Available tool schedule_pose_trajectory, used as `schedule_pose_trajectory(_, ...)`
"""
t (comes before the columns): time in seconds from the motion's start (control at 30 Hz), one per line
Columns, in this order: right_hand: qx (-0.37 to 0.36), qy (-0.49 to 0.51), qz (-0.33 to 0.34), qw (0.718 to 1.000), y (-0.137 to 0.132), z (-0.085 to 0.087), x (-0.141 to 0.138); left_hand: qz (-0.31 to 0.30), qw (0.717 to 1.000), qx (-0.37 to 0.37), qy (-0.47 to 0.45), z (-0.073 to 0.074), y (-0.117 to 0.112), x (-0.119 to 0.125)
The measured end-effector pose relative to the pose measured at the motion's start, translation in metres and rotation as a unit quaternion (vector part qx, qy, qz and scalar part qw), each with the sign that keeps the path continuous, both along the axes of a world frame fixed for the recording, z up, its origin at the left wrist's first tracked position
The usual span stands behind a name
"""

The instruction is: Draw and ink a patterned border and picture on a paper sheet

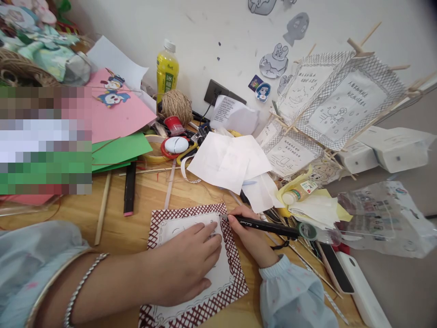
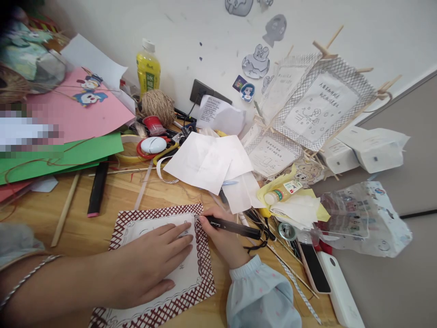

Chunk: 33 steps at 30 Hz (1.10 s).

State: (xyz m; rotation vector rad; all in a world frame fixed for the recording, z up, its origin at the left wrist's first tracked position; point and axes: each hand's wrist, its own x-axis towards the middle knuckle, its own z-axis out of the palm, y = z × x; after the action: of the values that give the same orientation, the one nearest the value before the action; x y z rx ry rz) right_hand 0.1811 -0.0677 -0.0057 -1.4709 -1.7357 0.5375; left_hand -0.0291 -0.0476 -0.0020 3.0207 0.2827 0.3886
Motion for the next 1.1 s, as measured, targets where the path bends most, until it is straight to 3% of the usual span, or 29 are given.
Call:
schedule_pose_trajectory(0.93, -0.013, 0.002, -0.007, 1.000, -0.0007, -0.0002, -0.0007, 0.001, 1.000, 0.003, 0.013, 0.0013, 0.0007, 0.0009)
schedule_pose_trajectory(1.1, -0.013, 0.062, -0.052, 0.997, -0.0011, -0.0046, 0.0038, 0.003, 0.999, -0.035, -0.031, -0.0020, 0.0015, 0.0000)
